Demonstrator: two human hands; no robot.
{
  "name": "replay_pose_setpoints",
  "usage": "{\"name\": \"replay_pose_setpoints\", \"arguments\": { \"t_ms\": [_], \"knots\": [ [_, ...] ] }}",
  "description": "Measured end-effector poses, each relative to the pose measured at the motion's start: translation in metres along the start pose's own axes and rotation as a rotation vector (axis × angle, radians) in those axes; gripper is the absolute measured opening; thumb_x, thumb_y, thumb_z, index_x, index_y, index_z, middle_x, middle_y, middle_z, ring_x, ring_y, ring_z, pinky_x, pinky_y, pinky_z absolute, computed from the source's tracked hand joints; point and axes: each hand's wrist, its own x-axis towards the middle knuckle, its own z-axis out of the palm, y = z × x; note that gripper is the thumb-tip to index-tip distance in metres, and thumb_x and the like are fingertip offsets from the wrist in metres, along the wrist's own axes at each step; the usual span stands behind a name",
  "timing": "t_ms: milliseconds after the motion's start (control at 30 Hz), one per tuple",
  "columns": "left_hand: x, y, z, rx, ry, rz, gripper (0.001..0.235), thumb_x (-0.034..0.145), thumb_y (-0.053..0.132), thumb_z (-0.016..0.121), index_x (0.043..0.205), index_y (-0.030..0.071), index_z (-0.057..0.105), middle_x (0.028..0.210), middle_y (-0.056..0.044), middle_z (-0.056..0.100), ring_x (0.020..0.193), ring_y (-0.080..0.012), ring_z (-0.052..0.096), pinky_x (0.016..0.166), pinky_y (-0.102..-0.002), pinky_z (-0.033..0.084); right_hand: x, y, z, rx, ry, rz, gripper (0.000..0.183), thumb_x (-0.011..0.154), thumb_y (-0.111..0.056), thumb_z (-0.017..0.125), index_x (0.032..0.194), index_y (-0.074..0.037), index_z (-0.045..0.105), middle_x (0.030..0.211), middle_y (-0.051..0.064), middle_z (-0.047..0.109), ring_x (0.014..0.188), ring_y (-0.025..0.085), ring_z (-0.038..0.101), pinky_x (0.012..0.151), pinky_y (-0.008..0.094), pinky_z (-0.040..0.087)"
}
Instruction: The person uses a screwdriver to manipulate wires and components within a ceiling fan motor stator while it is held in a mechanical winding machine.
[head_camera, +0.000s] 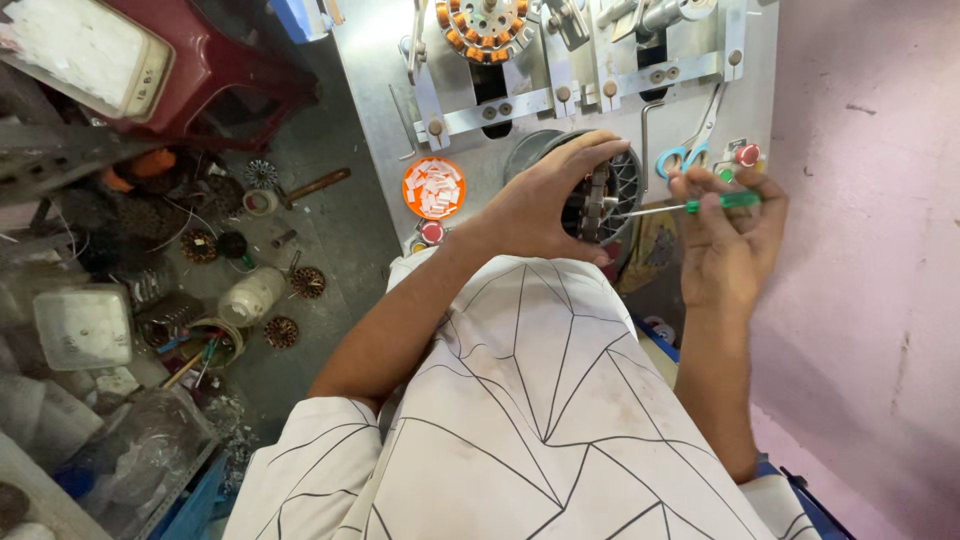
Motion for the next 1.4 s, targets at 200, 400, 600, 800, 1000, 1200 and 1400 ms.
{"name": "replay_pose_setpoints", "arguments": {
  "t_ms": [200,400,600,800,1000,1200,1400],
  "knots": [
    [-0.004,0.002,0.021,0.194,0.154,0.179,0.105,0.071,0.034,0.099,0.156,0.016,0.041,0.159,-0.011,0.043,0.152,-0.0330,0.043,0.128,-0.042,0.040,-0.043,0.010,0.004,-0.120,0.077,-0.231,0.052,0.108,0.010,0.065,0.137,-0.010,0.027,0.118,0.022,0.062,0.102,0.033,0.072,0.096,0.046,0.066],
    [-0.002,-0.008,0.002,-0.066,0.010,0.145,0.081,0.085,0.021,0.090,0.153,0.010,0.048,0.159,-0.009,0.044,0.153,-0.0284,0.042,0.131,-0.039,0.035,-0.065,0.037,0.023,-0.532,-0.004,-0.663,0.069,0.106,0.023,0.068,0.139,-0.015,0.020,0.127,0.020,0.056,0.106,0.032,0.071,0.089,0.037,0.066],
    [0.007,-0.019,-0.011,-0.438,-0.131,0.003,0.058,0.097,-0.006,0.074,0.150,0.004,0.055,0.162,-0.011,0.044,0.150,-0.0202,0.044,0.128,-0.037,0.038,-0.056,0.038,0.027,-0.605,-0.147,-0.897,0.067,0.093,0.027,0.066,0.119,-0.012,0.019,0.122,0.022,0.047,0.105,0.037,0.073,0.086,0.040,0.069],
    [0.010,-0.031,-0.004,-0.574,-0.113,-0.080,0.051,0.091,-0.012,0.079,0.138,0.003,0.066,0.157,-0.010,0.052,0.145,-0.0210,0.051,0.125,-0.038,0.047,-0.048,0.034,0.025,-0.748,-0.245,-1.124,0.060,0.086,0.028,0.067,0.105,-0.006,0.021,0.112,0.022,0.051,0.102,0.045,0.073,0.082,0.043,0.067],
    [0.009,-0.032,-0.002,-0.461,-0.093,-0.022,0.050,0.090,-0.005,0.084,0.137,0.004,0.068,0.151,-0.011,0.056,0.143,-0.0198,0.052,0.121,-0.035,0.047,-0.038,0.000,0.035,-0.775,-0.303,-0.671,0.047,0.095,0.024,0.064,0.108,-0.002,0.028,0.115,0.022,0.051,0.108,0.034,0.076,0.076,0.034,0.063],
    [0.013,-0.022,-0.003,-0.546,-0.107,-0.012,0.047,0.094,-0.006,0.077,0.138,0.004,0.066,0.155,-0.010,0.053,0.137,-0.0181,0.055,0.118,-0.035,0.049,-0.027,-0.041,0.050,-0.855,-0.397,-0.548,0.047,0.094,0.021,0.066,0.116,-0.002,0.032,0.117,0.020,0.055,0.104,0.026,0.075,0.079,0.029,0.063],
    [0.006,-0.022,-0.004,-0.486,-0.051,-0.041,0.038,0.101,-0.004,0.070,0.139,0.002,0.065,0.155,-0.012,0.055,0.143,-0.0206,0.051,0.126,-0.039,0.045,-0.021,-0.032,0.064,-0.550,-0.292,-0.537,0.053,0.097,0.016,0.066,0.126,-0.003,0.027,0.121,0.015,0.051,0.107,0.020,0.068,0.092,0.029,0.065]
  ]
}}
